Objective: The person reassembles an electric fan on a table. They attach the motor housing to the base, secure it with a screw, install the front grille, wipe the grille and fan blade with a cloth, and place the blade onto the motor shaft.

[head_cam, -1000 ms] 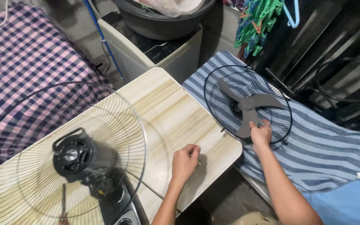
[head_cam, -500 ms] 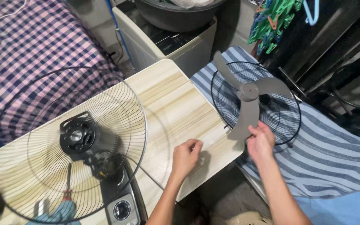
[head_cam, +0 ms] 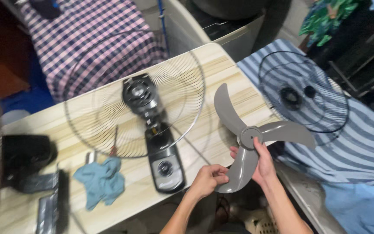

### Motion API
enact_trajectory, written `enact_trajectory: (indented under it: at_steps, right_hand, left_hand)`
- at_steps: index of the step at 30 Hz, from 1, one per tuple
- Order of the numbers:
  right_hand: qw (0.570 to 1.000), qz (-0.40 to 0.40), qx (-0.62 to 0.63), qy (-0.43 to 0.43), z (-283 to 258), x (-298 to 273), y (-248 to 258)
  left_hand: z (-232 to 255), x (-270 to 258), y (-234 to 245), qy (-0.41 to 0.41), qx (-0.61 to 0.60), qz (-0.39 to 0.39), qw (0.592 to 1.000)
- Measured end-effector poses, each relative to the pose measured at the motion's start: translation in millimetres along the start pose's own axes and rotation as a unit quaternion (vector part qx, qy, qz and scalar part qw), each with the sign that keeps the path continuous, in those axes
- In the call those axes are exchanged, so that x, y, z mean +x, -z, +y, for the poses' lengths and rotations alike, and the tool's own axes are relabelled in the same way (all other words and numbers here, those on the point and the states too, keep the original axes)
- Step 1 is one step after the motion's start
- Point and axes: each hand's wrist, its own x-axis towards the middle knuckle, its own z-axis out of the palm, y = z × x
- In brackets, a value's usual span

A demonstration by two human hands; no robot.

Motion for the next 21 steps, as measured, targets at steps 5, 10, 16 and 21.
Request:
enact_trajectory:
  at_steps: [5, 10, 16, 21]
  right_hand:
    - [0.993, -0.093, -0.019, -0.066, 63, -37, -10]
    - [0.983, -0.074, -0.064, -0.158, 127, -80, -25]
    - [0.974, -0.104, -0.115, -0.167, 175, -126, -91]
    - [0.968, -0.129, -0.159, -0.142, 214, -126, -103]
  left_hand:
    - [-19, -73, 83, -0.115, 0.202, 0.28, 0.931]
    - [-29, -145, 202, -0.067, 0.507, 0.586, 0.628]
    - [-58, -184, 268, -0.045, 0.432, 0.556, 0.708]
    - [-72, -194, 200, -0.182, 0.311, 0.588, 0.725]
